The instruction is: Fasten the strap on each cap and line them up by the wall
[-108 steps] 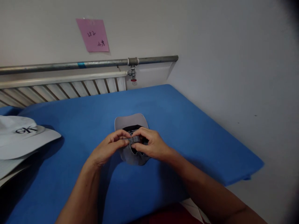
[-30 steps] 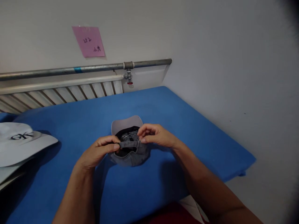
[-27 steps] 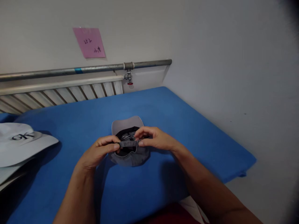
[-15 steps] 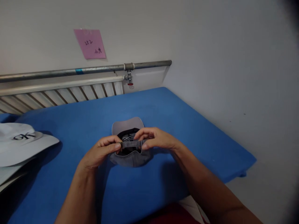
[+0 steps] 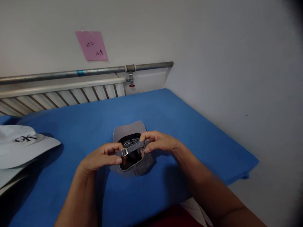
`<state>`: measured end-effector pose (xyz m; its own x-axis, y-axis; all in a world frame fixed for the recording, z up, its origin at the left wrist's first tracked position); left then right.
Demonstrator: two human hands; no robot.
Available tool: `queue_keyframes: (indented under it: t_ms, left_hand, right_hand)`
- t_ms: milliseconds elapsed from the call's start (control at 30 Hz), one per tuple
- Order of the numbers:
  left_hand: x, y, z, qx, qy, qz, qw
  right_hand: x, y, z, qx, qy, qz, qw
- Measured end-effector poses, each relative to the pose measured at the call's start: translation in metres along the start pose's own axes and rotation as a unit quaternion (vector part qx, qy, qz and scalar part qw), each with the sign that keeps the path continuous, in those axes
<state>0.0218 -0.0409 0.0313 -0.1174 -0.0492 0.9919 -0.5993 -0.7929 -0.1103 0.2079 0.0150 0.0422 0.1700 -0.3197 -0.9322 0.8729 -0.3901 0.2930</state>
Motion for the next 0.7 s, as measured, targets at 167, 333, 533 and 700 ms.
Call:
queue_keyframes:
  t_ms: [167,333,533,700]
  left_hand:
    - [0.008,0.002,0.0,0.014,0.016,0.066,0.998]
    - [0.016,0.001,0.011,-0.063,0.033,0.067,0.995]
    - [0.023,-0.002,0.011,-0.034,-0.046,0.068,0.996]
    - [0.026,-0.001,0.015,-0.036,-0.049,0.054,0.997]
  right_hand:
    - [-0.003,0.0,0.001,-0.007,-0.027,-0.041,0.999]
    - [-0.006,0.005,0.008,-0.032,-0.021,-0.036,0.999]
    - [-0.005,0.006,0.007,-0.003,0.002,-0.01,1.0]
    - [-0.008,0.009,0.011,-0.009,0.018,-0.005,1.0]
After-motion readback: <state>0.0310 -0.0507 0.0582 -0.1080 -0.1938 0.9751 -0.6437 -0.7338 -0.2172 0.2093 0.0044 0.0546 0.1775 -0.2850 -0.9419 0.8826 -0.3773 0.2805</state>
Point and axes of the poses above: each hand's wrist, its own y-axis away from the middle knuckle, its own z-axis out of the palm, x = y × z, the point moved 5 cm from there along -y, towards the middle knuckle, and after that the axes turned 15 degrees about z, right-handed, at the moved point
